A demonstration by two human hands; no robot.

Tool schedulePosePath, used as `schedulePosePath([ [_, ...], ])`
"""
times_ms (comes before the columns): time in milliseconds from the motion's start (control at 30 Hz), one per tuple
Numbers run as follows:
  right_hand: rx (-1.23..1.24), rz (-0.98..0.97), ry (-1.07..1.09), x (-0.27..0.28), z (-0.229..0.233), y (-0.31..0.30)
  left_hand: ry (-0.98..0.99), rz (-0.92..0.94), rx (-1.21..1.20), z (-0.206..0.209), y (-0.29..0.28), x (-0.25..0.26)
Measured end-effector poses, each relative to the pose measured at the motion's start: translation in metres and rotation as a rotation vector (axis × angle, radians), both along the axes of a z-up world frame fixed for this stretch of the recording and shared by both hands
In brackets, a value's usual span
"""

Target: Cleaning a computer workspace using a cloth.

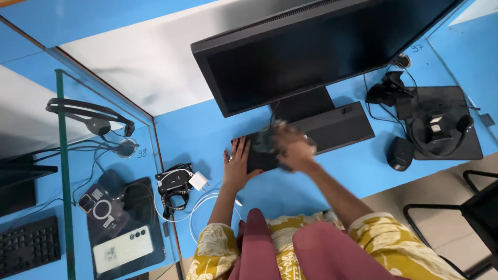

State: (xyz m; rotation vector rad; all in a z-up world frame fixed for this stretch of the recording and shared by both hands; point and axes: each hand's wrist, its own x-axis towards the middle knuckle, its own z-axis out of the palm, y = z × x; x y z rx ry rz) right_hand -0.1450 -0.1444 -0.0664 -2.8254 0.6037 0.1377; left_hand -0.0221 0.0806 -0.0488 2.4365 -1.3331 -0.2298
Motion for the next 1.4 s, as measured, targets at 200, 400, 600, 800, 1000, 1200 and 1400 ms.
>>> schedulePosePath([
  [200, -0.147, -0.046, -0.276, -0.055, 0.031, -0.096, 0.028, 0.024, 0.085, 0.034, -0.011, 0.001],
  [400, -0.037, 0.173, -0.174, -0.08, 0.029, -0.099, 0.013, -0.02, 0.2, 0.047, -0.013, -0.008],
  [600, 0.182, -0.076, -0.04, -0.064, 0.077, -0.123, 0.14, -0.033, 0.032, 0.042, -0.037, -0.025],
  [800, -0.038, -0.007, -0.188, -0.001, 0.038, -0.13, 0.121, -0.057, -0.073, 0.055, -0.139, -0.062],
  [1000, -0.129, 0.616, -0.244, 0.051, 0.003, -0.132, 0.001, 0.132, 0.181, 0.056, -0.173, -0.068],
  [1200, 0.299, 0.377, -0.057, 0.064, 0.016, -0.164, -0.03, 0.301, 0.267, 0.022, -0.18, -0.062],
  [1400, 0.165, 0.156, -0.261, 0.006, 0.015, -0.229, 0.071, 0.395, 0.322, 0.029, -0.198, -0.071],
])
